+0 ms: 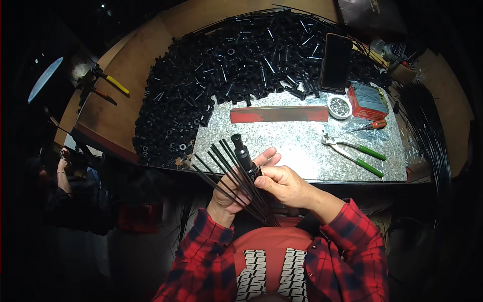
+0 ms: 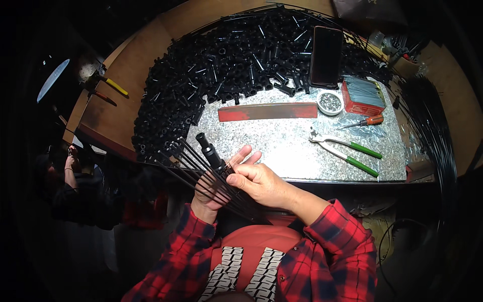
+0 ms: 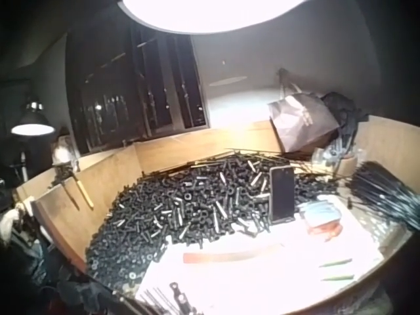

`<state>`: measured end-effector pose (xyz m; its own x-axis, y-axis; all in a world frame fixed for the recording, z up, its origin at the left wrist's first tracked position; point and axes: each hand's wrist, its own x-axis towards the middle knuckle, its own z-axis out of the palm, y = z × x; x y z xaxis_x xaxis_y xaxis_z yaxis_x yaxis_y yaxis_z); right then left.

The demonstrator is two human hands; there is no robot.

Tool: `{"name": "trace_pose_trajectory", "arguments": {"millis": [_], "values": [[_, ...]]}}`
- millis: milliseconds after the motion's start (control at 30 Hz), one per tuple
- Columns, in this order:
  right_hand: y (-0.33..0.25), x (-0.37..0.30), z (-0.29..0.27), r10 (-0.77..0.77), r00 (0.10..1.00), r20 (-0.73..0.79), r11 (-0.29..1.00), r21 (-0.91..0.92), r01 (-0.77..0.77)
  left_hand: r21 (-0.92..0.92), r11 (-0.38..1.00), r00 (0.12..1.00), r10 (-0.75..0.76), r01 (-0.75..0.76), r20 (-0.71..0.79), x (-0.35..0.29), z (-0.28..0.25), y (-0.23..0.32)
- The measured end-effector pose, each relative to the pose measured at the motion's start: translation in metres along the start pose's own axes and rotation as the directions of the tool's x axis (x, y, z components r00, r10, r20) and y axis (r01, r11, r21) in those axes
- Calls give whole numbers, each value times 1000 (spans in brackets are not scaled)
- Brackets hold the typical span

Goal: Assembling electrical wire harnesses by measuring, aligning, and crimping wires at a workbench.

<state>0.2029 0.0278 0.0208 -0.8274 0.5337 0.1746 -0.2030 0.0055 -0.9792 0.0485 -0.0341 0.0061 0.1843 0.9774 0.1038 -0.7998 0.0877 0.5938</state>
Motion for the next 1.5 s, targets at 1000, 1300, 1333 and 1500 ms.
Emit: {"name": "trace_pose_trajectory", "arguments": {"millis": [1000,1300,1333,1500], "values": [[-19,30,32,-169,978,-122,921,-374,112,764,578,743,637,-287,-203,-30,21,40],[-27,32,18,340,930,136,937,39,-348,614,725,904,426,-312,-44,-30,7,56],[-25,32,18,341,930,136,936,39,-349,593,746,929,369,-305,14,-30,3,59],[-10,32,17,303,941,154,937,130,-323,663,699,960,251,-266,121,-27,-10,73]]}}
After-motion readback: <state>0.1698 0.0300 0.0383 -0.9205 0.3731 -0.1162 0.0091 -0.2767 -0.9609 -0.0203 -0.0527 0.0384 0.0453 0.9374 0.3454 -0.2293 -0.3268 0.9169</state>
